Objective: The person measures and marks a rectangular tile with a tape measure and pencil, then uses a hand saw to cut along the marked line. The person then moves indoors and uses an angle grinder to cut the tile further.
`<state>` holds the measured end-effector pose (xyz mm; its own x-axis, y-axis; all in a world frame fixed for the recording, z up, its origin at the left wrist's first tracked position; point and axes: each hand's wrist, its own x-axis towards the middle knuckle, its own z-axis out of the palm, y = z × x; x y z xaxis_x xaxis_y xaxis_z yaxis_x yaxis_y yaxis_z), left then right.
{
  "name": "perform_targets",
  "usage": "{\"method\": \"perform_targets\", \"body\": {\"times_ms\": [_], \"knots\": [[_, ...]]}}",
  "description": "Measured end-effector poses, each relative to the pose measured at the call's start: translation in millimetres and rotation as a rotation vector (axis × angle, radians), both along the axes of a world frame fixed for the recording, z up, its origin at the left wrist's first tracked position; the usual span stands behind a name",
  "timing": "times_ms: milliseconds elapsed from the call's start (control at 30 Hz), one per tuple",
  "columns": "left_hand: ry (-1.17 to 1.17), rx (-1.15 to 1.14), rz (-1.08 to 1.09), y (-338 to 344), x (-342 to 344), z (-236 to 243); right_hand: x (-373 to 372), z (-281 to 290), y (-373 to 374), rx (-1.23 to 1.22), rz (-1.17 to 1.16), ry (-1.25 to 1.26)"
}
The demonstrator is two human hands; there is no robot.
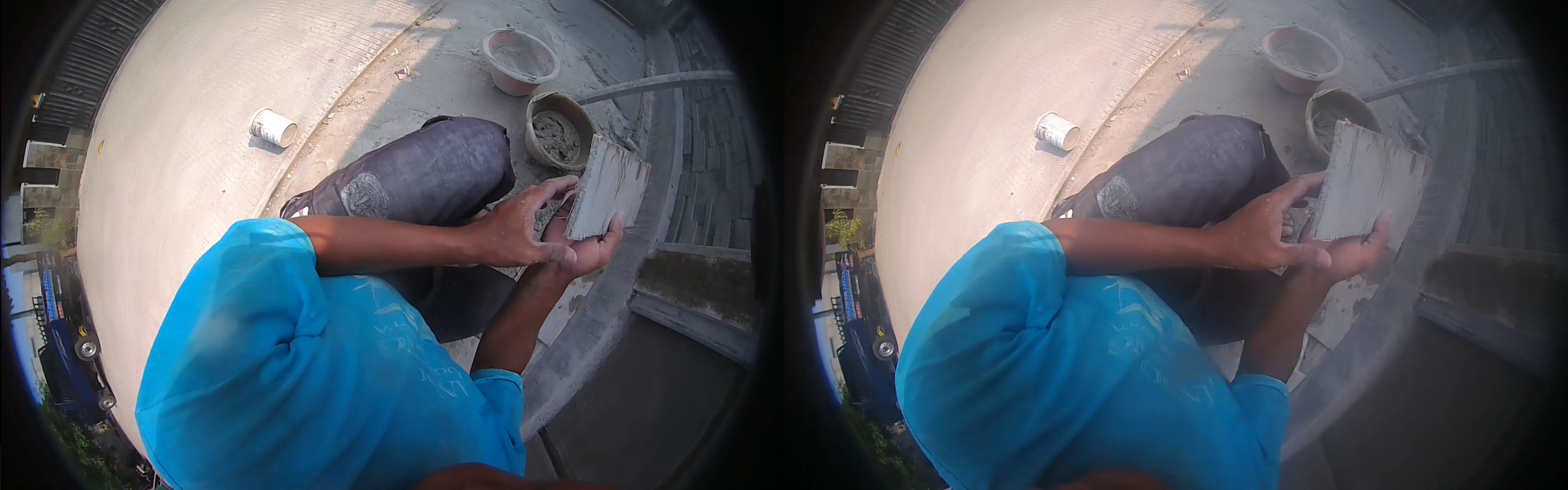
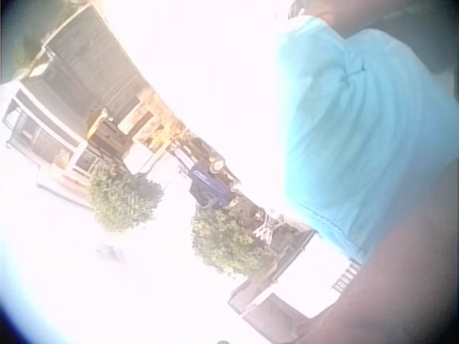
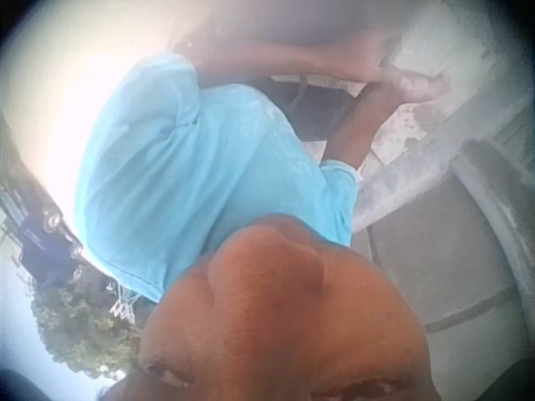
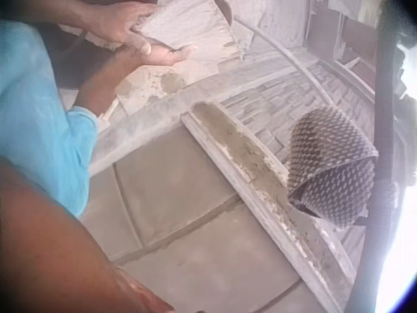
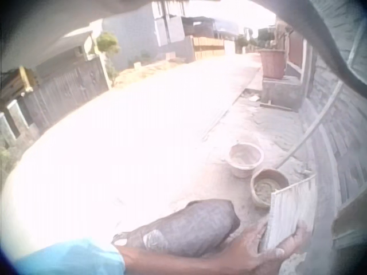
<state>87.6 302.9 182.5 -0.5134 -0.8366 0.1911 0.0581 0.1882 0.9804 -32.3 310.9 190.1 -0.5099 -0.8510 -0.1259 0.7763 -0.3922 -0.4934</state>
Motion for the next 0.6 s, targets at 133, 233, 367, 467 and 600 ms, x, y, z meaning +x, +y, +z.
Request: {"method": "perform_targets", "body": {"times_ms": [133,233,367,467,600], "knots": [[0.117,0.043,0.270,-32,16,3,47,-21,-36,-0.106,0.243,-0.040],[0.269,0.047,0.667,-96,48,18,68,-25,-38,-0.111,0.432,0.359],[0.360,-0.120,0.940,-203,186,46,47,-83,-20,0.143,0.628,0.876],[0.505,0.110,0.980,-229,214,45,23,-142,-8,0.446,0.522,0.850],[0.424,0.465,0.718,-309,360,-71,34,-176,5,0.791,0.491,0.927]]}}
